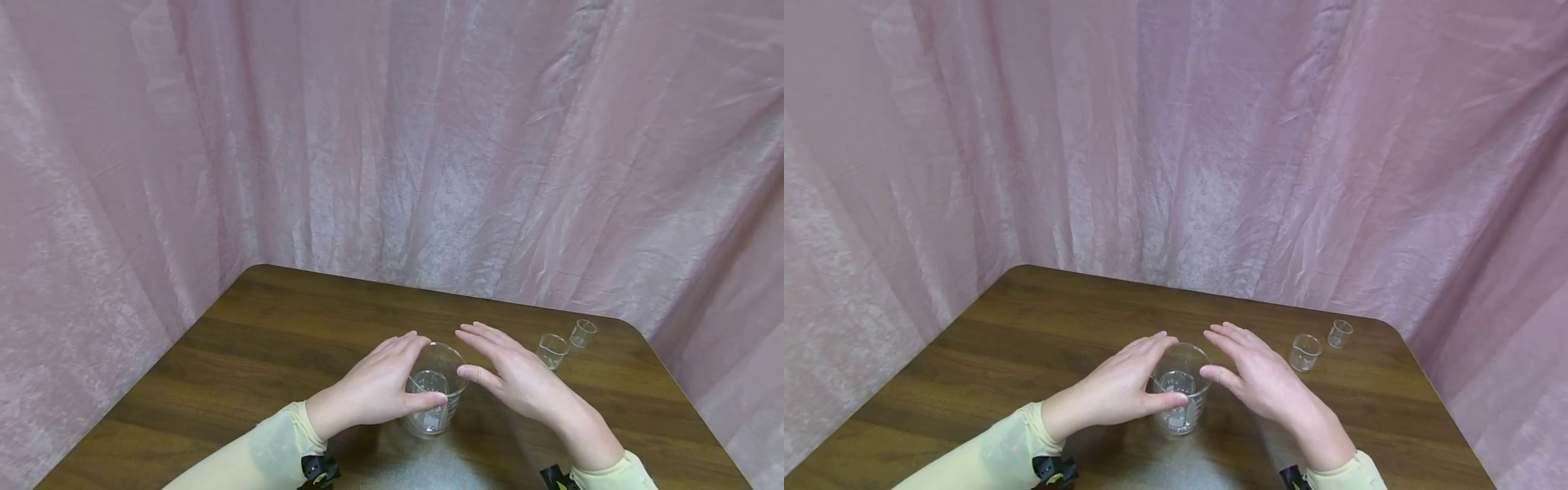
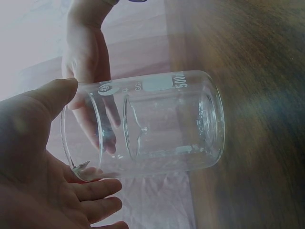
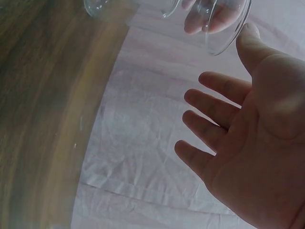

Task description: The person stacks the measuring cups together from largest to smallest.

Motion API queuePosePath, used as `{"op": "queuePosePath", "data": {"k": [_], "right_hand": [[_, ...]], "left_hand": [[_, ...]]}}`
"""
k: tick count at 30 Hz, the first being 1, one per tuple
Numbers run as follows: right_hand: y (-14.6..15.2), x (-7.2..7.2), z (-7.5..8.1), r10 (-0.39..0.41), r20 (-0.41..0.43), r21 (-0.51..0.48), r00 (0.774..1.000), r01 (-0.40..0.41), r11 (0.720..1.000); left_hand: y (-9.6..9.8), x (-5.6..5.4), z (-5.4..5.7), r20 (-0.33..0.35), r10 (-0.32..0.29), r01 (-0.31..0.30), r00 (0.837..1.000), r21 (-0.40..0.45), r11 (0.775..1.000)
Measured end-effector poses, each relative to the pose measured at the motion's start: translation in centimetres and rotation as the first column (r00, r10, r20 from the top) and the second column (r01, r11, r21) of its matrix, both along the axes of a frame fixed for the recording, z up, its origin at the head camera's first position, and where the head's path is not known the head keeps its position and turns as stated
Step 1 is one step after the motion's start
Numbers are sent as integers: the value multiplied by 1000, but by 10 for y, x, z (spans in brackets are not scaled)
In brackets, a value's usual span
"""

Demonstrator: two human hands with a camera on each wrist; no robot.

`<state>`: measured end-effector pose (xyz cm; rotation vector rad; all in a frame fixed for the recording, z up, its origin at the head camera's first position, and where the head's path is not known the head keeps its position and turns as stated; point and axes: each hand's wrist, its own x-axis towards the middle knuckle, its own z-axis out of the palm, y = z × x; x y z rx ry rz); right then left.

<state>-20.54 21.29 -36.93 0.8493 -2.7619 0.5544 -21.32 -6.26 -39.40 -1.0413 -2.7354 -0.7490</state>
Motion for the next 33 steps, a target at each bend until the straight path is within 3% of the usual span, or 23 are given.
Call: {"op": "queuePosePath", "data": {"k": [33], "right_hand": [[22, -8, 4, -84, 19, 33, 996, 84, 996]], "left_hand": [[0, 0, 0, 1, 4, -4, 1000, 1, 1000]]}}
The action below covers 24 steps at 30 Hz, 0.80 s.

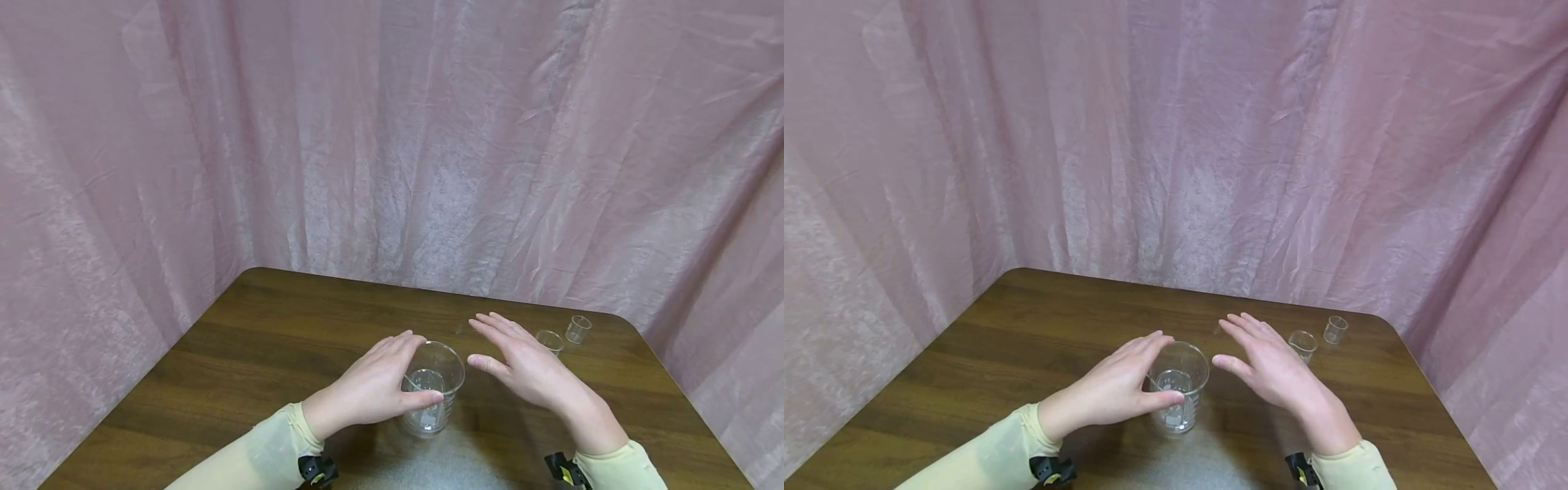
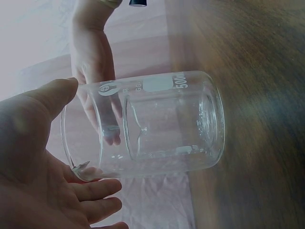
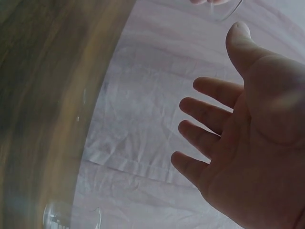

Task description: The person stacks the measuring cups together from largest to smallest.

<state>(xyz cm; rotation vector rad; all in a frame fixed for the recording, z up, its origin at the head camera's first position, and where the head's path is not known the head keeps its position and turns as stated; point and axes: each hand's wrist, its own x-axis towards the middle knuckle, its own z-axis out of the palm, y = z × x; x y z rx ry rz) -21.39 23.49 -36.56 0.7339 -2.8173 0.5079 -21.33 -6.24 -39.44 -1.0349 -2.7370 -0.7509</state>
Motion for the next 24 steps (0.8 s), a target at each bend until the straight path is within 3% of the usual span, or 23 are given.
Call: {"op": "queuePosePath", "data": {"k": [24], "right_hand": [[18, -6, 0, -60, -6, 25, 998, 60, 998]], "left_hand": [[1, 1, 1, -13, -10, 10, 1000, -4, 1000]]}}
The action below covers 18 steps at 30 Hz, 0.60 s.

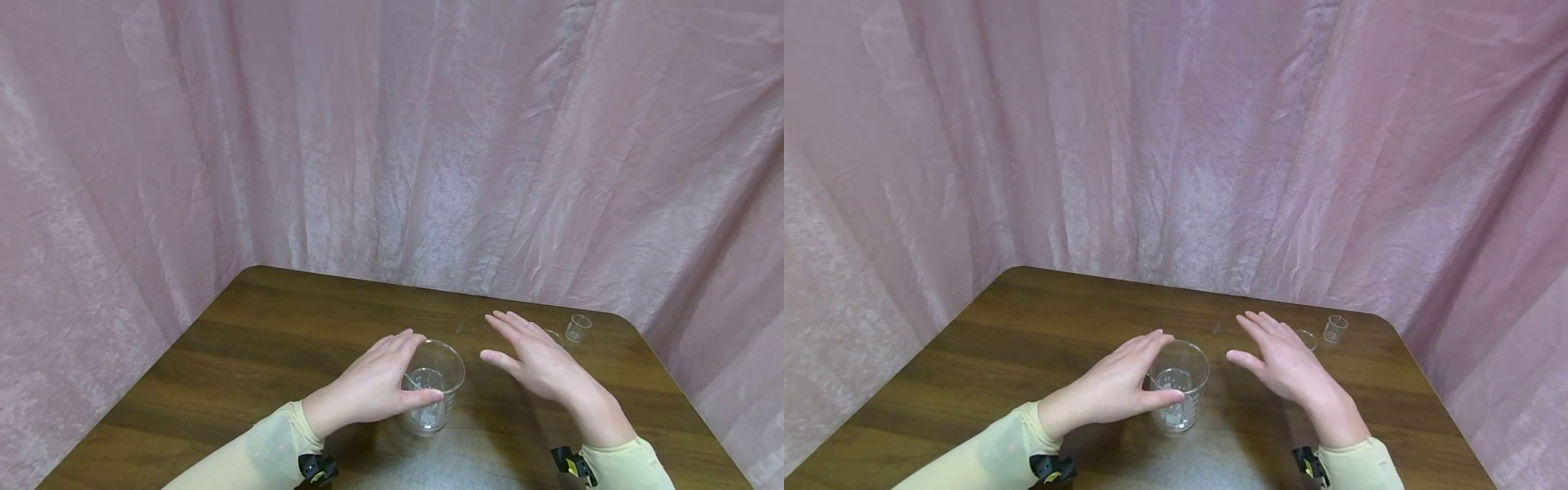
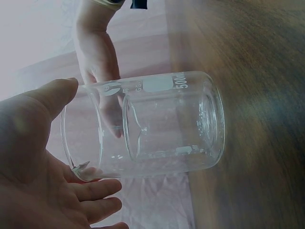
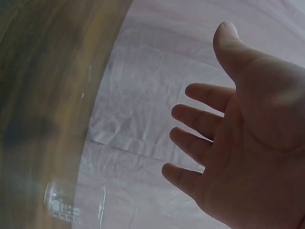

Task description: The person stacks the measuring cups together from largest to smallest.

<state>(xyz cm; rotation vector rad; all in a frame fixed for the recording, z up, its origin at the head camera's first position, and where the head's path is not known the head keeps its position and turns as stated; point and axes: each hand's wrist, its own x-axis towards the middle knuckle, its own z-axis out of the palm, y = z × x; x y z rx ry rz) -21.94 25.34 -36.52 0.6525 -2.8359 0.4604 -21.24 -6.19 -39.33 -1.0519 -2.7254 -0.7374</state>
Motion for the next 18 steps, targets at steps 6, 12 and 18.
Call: {"op": "queuePosePath", "data": {"k": [6, 12, 18], "right_hand": [[6, -3, 2, -40, 36, -2, 999, 41, 999], [11, -5, 1, -50, 42, 5, 998, 50, 999], [19, -8, -1, -74, 47, 25, 996, 73, 997]], "left_hand": [[0, 0, 0, 11, 4, -4, 1000, 1, 1000], [0, -1, 0, 12, 7, -7, 1000, 3, 1000], [1, 0, -1, 7, 7, -7, 1000, 3, 1000]]}}
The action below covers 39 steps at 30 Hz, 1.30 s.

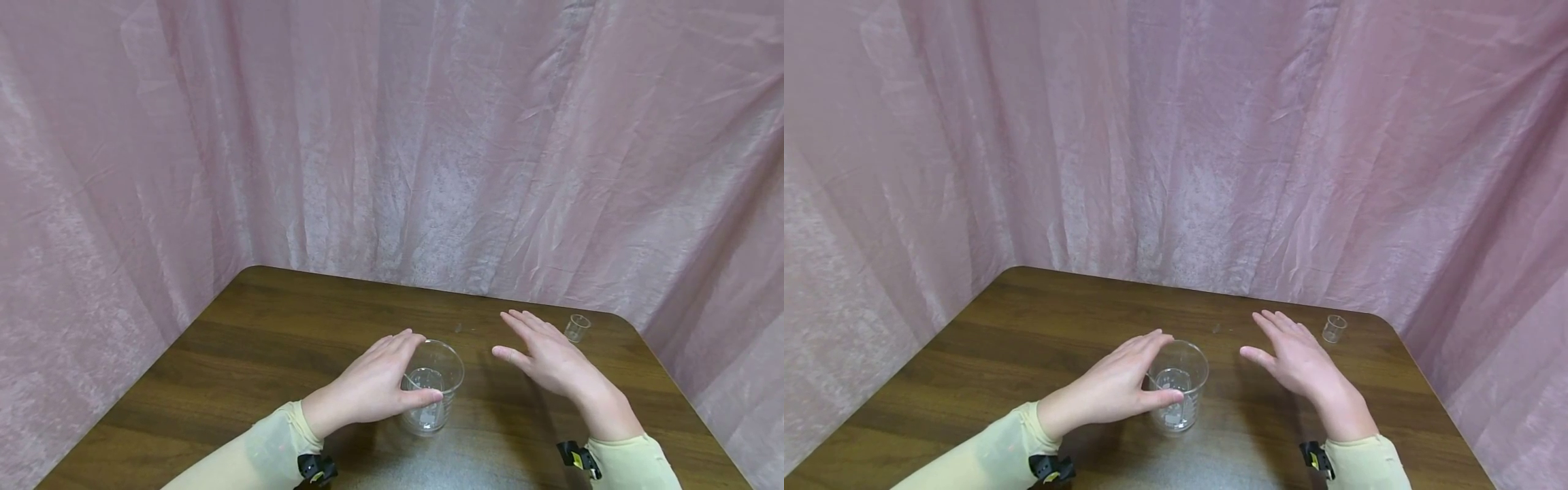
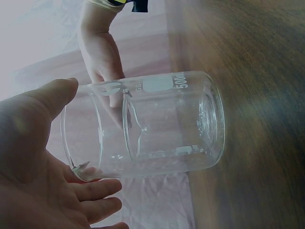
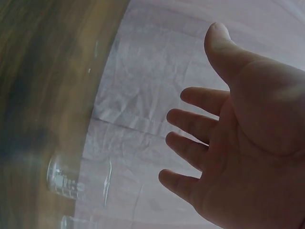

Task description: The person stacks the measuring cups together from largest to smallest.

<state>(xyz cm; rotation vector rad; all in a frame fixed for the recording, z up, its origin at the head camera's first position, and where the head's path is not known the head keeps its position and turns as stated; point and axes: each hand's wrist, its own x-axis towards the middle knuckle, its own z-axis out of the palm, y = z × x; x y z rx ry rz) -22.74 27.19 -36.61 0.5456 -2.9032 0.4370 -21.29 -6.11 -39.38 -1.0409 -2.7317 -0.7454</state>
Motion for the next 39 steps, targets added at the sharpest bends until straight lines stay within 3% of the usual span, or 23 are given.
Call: {"op": "queuePosePath", "data": {"k": [9, 39], "right_hand": [[15, -2, 1, -58, 43, 4, 997, 58, 998], [46, -7, -1, -99, 122, 13, 988, 98, 995]], "left_hand": [[0, 0, -1, -6, 0, 0, 1000, -5, 1000], [0, -1, -2, -14, -4, 4, 1000, -1, 1000]]}}
